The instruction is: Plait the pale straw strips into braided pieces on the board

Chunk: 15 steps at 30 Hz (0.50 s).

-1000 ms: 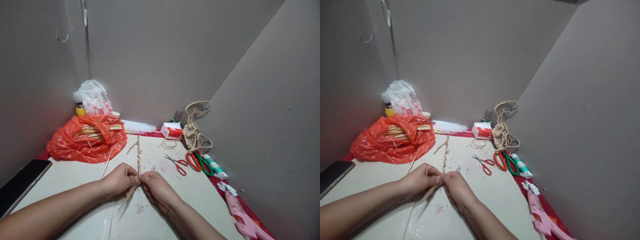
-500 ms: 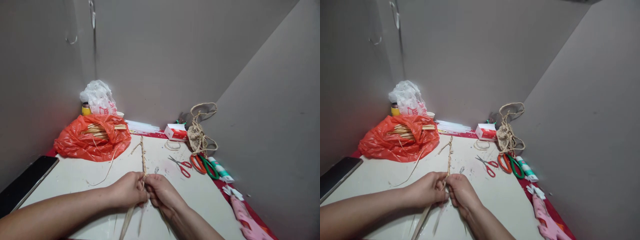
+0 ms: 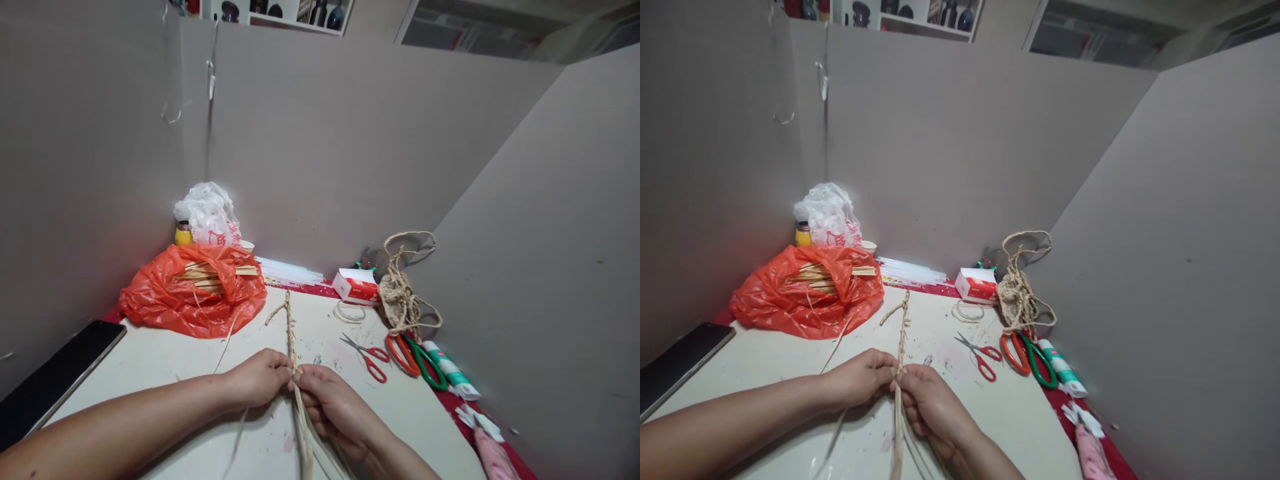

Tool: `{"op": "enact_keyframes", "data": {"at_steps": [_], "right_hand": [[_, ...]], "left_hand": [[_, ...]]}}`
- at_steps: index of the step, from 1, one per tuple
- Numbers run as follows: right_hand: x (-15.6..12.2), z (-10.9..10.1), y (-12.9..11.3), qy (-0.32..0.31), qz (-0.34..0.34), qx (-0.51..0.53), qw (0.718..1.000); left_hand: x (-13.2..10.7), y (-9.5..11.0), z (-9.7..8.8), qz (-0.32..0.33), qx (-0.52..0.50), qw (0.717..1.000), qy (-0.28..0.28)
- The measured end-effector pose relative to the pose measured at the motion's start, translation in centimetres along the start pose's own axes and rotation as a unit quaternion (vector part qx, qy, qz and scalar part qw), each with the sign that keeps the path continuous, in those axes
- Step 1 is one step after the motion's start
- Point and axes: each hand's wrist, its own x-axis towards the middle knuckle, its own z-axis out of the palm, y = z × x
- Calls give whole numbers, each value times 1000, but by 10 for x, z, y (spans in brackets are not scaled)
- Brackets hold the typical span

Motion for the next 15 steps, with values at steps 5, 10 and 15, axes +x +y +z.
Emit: {"op": "enact_keyframes", "data": {"at_steps": [5, 10, 15], "right_hand": [[4, -10, 9, 11, -6, -72, 997], [6, -10, 8, 44, -106, -263, 958], [3, -7, 7, 109, -170, -458, 866]], "left_hand": [[-2, -1, -3, 69, 99, 993, 9], [-5, 3, -6, 84, 222, 970, 54], [-1, 4, -7, 27, 139, 990, 22]]}}
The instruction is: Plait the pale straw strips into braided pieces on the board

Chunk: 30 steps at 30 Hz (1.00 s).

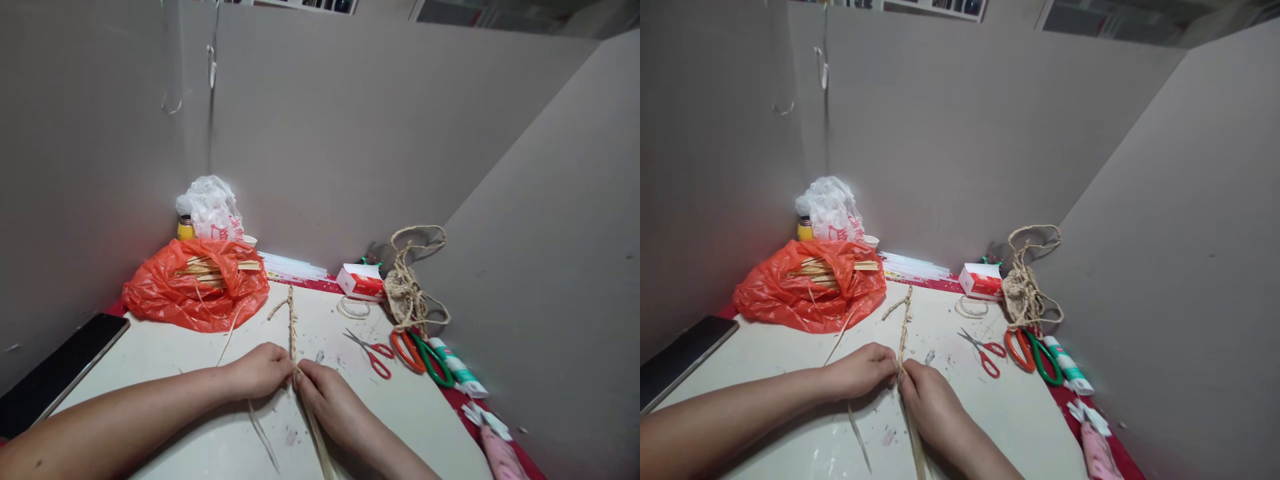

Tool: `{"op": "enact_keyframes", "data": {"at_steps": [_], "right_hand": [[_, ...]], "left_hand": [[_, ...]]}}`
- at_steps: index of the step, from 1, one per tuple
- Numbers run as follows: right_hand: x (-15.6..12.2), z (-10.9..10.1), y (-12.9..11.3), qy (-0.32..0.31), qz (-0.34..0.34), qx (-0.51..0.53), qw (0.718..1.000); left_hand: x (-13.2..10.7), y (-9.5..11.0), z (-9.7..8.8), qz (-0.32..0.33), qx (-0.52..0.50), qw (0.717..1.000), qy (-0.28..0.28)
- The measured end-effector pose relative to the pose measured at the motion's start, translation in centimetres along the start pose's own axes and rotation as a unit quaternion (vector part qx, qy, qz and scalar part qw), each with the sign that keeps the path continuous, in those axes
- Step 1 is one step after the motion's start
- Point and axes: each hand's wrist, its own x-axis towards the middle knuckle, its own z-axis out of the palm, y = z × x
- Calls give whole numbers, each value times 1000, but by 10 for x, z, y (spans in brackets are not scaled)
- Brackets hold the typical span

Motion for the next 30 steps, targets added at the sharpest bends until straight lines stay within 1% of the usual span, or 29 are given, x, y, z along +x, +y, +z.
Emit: {"op": "enact_keyframes", "data": {"at_steps": [2, 4, 7, 10, 12, 14, 15, 17, 18, 19, 20, 21, 22, 24, 26, 28, 30], "right_hand": [[-2, 0, -2, 6, 2, -65, 998], [-5, -2, -4, 5, 5, -109, 994], [-8, -8, -7, -7, 7, -133, 991], [-9, -14, -9, 11, 13, -127, 992], [-9, -13, -11, 16, 28, -66, 997], [-10, -8, -13, -15, 71, 62, 995], [-11, -4, -15, -39, 101, 137, 985], [-13, 7, -17, -81, 160, 268, 947], [-14, 12, -18, -90, 182, 314, 928], [-16, 18, -18, -94, 199, 343, 913], [-17, 24, -17, -93, 212, 356, 905], [-17, 29, -17, -87, 220, 354, 905], [-18, 33, -16, -78, 218, 336, 913], [-21, 39, -15, -57, 192, 269, 942], [-24, 38, -17, -45, 155, 184, 970], [-29, 28, -21, -51, 116, 95, 987], [-32, 10, -25, -49, 79, 27, 995]], "left_hand": [[2, -1, 1, -34, -32, 999, -5], [3, -2, 3, -50, -51, 997, -3], [4, -3, 6, -52, -64, 997, 8], [5, -5, 8, -45, -63, 997, 14], [5, -6, 8, -38, -68, 997, 16], [5, -7, 8, -27, -83, 996, 14], [5, -7, 8, -23, -93, 995, 8], [4, -6, 8, -26, -110, 994, -4], [4, -5, 8, -31, -115, 993, -6], [4, -5, 7, -37, -117, 992, -5], [4, -4, 7, -42, -119, 992, 0], [3, -4, 7, -46, -121, 992, 4], [3, -4, 7, -48, -124, 991, 4], [3, -4, 6, -54, -134, 990, -2], [2, -4, 7, -52, -142, 988, -5], [1, -5, 6, -51, -145, 988, -8], [0, -4, 6, -55, -148, 987, -10]]}}
